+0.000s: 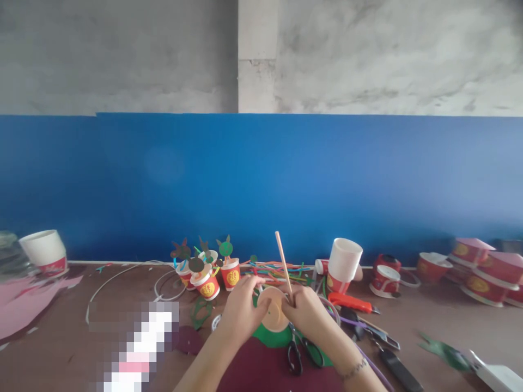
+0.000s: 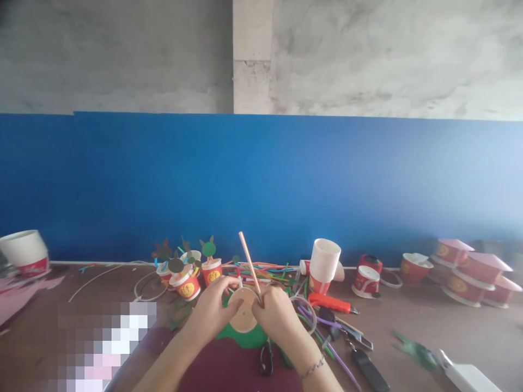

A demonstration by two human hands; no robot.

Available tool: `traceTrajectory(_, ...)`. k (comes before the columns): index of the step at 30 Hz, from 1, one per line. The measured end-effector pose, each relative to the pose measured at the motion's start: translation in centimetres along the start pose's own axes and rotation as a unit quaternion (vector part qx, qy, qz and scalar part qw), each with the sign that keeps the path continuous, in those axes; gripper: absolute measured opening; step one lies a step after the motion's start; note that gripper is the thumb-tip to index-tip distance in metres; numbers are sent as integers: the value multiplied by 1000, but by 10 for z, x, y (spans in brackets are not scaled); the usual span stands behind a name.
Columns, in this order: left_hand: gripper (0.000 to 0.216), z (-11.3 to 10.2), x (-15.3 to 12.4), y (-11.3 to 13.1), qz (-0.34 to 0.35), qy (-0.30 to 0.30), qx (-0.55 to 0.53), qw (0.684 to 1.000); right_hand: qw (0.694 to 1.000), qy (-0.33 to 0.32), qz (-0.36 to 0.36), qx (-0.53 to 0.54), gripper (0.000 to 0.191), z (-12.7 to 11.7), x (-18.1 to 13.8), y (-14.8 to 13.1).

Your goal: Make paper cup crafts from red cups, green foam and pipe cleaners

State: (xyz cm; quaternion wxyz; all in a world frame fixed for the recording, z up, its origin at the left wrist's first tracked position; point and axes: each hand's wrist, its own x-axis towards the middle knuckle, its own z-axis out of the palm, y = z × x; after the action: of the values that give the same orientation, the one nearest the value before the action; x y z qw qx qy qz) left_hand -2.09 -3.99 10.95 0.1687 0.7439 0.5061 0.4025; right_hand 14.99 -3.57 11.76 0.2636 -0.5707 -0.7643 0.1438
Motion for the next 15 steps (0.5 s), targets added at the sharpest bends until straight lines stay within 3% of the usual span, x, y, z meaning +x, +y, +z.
traceTrajectory(5, 16, 4, 2, -5, -11, -30, 25, 999, 997, -13, -63, 35, 17, 1, -4, -4)
traceTrajectory(15, 11, -1, 2, 1, -38, -42, 37, 998, 997, -36, -58, 21, 18, -3, -6, -4)
